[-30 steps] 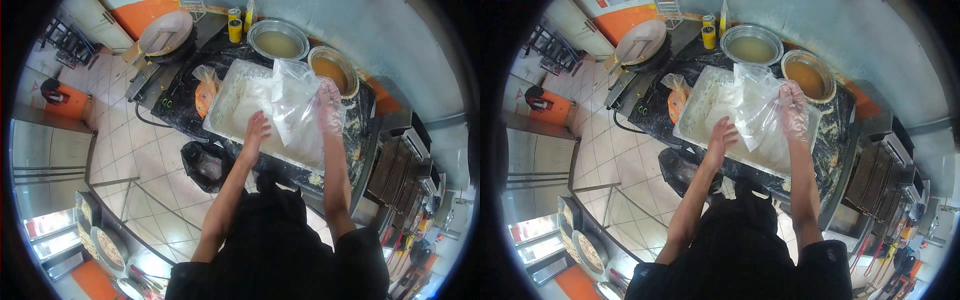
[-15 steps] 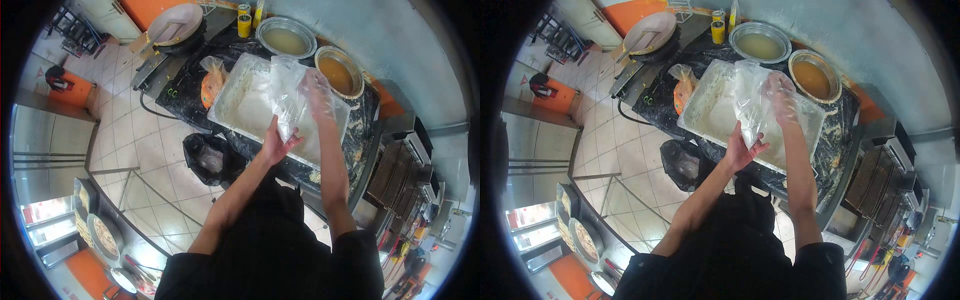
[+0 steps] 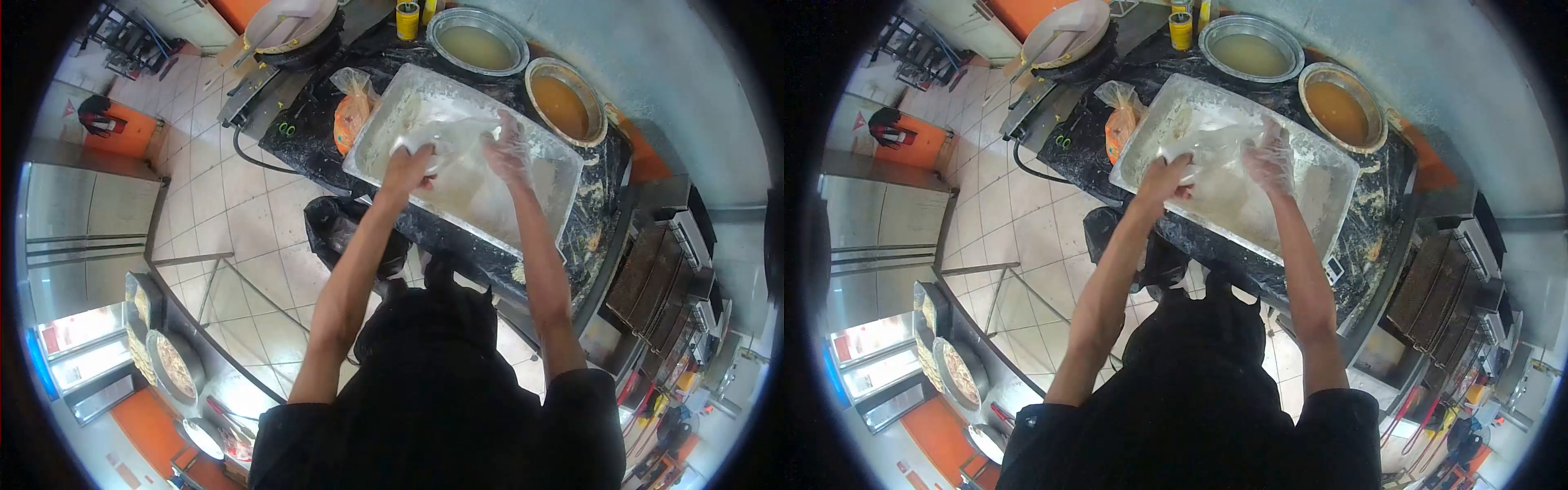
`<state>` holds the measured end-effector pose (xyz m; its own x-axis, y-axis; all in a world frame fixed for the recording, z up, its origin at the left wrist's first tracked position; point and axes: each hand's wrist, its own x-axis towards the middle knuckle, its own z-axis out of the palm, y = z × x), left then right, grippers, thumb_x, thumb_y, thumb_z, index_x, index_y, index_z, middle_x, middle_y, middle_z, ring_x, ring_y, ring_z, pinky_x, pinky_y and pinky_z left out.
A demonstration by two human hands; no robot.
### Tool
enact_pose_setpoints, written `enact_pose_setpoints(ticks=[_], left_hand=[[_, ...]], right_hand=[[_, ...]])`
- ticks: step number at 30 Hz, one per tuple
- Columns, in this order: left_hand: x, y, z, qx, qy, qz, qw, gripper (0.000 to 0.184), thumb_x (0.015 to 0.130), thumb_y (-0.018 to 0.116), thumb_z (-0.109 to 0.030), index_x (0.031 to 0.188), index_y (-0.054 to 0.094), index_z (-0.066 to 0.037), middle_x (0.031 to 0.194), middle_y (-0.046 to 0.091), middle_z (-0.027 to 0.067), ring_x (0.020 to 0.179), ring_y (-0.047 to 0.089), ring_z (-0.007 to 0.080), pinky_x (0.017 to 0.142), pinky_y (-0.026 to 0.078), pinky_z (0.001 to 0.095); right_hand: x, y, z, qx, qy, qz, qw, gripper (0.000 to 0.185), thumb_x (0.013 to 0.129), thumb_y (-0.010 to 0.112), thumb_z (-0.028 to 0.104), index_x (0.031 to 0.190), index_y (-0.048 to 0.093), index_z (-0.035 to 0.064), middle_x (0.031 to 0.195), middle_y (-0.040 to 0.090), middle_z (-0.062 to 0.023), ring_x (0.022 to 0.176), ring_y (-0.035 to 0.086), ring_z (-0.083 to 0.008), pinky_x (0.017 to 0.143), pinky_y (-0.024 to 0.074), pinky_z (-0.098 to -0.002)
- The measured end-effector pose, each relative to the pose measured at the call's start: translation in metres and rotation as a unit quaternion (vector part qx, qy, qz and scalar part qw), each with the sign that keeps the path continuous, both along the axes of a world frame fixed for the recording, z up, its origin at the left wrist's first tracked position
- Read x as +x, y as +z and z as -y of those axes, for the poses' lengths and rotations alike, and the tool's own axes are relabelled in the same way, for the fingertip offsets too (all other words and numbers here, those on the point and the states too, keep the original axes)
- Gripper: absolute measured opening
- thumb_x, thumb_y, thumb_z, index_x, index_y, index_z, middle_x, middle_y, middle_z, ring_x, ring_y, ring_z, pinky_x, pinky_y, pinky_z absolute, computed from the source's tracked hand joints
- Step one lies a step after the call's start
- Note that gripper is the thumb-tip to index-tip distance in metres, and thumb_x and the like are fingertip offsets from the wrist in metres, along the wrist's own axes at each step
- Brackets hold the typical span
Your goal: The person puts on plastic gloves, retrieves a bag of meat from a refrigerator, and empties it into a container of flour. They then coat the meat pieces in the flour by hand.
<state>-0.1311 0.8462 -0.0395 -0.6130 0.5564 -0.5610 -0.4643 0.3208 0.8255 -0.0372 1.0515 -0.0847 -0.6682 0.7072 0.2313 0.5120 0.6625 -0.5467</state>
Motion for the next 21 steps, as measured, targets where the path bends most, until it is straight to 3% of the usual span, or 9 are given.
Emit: enact_pose_setpoints(ticks=[1, 2, 3, 4, 8, 11, 14, 16, 21], left_hand=[[-0.012, 0.003, 0.001, -0.078, -0.067, -0.134, 0.986, 0.046, 0.094, 0.058, -0.036, 0.122, 0.054, 0.001, 0.086, 0.068, 0.0184, 0.065, 0.068, 0.0261, 0.074, 0.059, 0.0433], [-0.021, -0.001, -0.001, -0.082, -0.067, -0.134, 0.985, 0.046, 0.094, 0.058, -0.036, 0.122, 0.054, 0.001, 0.086, 0.068, 0.0184, 0.065, 0.068, 0.0261, 0.074, 0.059, 0.0433], [-0.03, -0.006, -0.003, -0.16, -0.105, -0.349, 0.918, 0.043, 0.09, 0.062, -0.032, 0.118, 0.057, 0.001, 0.085, 0.069, 0.0193, 0.072, 0.07, 0.0306, 0.073, 0.058, 0.0436], [-0.035, -0.002, -0.005, -0.227, -0.137, -0.543, 0.796, 0.041, 0.085, 0.065, -0.028, 0.115, 0.06, 0.0, 0.085, 0.07, 0.0203, 0.08, 0.071, 0.0351, 0.073, 0.057, 0.044], [-0.058, 0.015, -0.008, -0.245, -0.243, -0.61, 0.713, 0.038, 0.084, 0.067, -0.021, 0.117, 0.06, -0.005, 0.088, 0.07, 0.0212, 0.086, 0.069, 0.0398, 0.074, 0.056, 0.0486], [-0.073, 0.013, -0.006, -0.185, -0.311, -0.703, 0.612, 0.036, 0.082, 0.068, -0.013, 0.116, 0.058, -0.009, 0.084, 0.07, 0.0146, 0.082, 0.07, 0.035, 0.069, 0.055, 0.0472], [-0.076, 0.009, -0.005, -0.15, -0.324, -0.736, 0.575, 0.034, 0.082, 0.068, -0.014, 0.114, 0.059, -0.01, 0.085, 0.07, 0.0117, 0.08, 0.071, 0.0324, 0.067, 0.056, 0.0441], [-0.079, 0.006, -0.001, -0.135, -0.323, -0.745, 0.568, 0.033, 0.083, 0.07, -0.017, 0.113, 0.058, -0.011, 0.089, 0.07, 0.0112, 0.083, 0.071, 0.0313, 0.068, 0.055, 0.0421], [-0.089, 0.011, 0.012, -0.069, -0.301, -0.774, 0.553, 0.034, 0.08, 0.069, -0.011, 0.112, 0.06, -0.014, 0.087, 0.069, 0.0069, 0.084, 0.07, 0.029, 0.071, 0.056, 0.0398]], right_hand=[[0.007, 0.024, 0.016, 0.009, 0.024, -0.022, 0.999, 0.044, 0.087, 0.06, 0.017, 0.128, 0.052, 0.0054, 0.119, 0.057, -0.0215, 0.109, 0.059, -0.0358, 0.094, 0.0479, -0.0484], [0.01, 0.039, 0.028, 0.018, 0.047, -0.045, 0.998, 0.046, 0.085, 0.058, 0.015, 0.13, 0.051, 0.0071, 0.125, 0.054, -0.0239, 0.116, 0.054, -0.0406, 0.101, 0.0438, -0.0511], [0.009, 0.04, 0.033, 0.014, 0.046, -0.047, 0.998, 0.046, 0.085, 0.058, 0.015, 0.13, 0.051, 0.0071, 0.125, 0.054, -0.0239, 0.116, 0.054, -0.0406, 0.101, 0.0438, -0.0511], [0.008, 0.04, 0.037, 0.045, 0.06, -0.021, 0.997, 0.047, 0.084, 0.058, 0.014, 0.13, 0.051, 0.0094, 0.127, 0.053, -0.023, 0.117, 0.054, -0.0406, 0.101, 0.0439, -0.0507], [-0.014, 0.033, 0.036, 0.046, 0.128, -0.04, 0.99, 0.049, 0.082, 0.057, 0.009, 0.13, 0.051, 0.0144, 0.131, 0.051, -0.0211, 0.121, 0.051, -0.0406, 0.102, 0.0435, -0.0507], [-0.037, 0.027, 0.025, 0.033, 0.176, -0.088, 0.98, 0.053, 0.082, 0.057, 0.004, 0.133, 0.049, 0.0158, 0.135, 0.05, -0.0211, 0.125, 0.049, -0.0408, 0.106, 0.0421, -0.0483], [-0.048, 0.019, 0.011, 0.06, 0.243, -0.1, 0.963, 0.054, 0.082, 0.057, 0.0, 0.134, 0.051, 0.0172, 0.136, 0.052, -0.0196, 0.128, 0.049, -0.0393, 0.108, 0.0409, -0.0431], [-0.057, 0.014, -0.002, -0.021, 0.353, -0.047, 0.934, 0.051, 0.083, 0.059, 0.0, 0.131, 0.056, 0.0166, 0.135, 0.055, -0.016, 0.126, 0.051, -0.0358, 0.108, 0.041, -0.042], [-0.054, 0.039, -0.018, -0.119, 0.365, 0.1, 0.918, 0.04, 0.085, 0.066, 0.008, 0.124, 0.062, 0.0128, 0.127, 0.061, -0.0134, 0.121, 0.056, -0.0302, 0.104, 0.0439, -0.041]])
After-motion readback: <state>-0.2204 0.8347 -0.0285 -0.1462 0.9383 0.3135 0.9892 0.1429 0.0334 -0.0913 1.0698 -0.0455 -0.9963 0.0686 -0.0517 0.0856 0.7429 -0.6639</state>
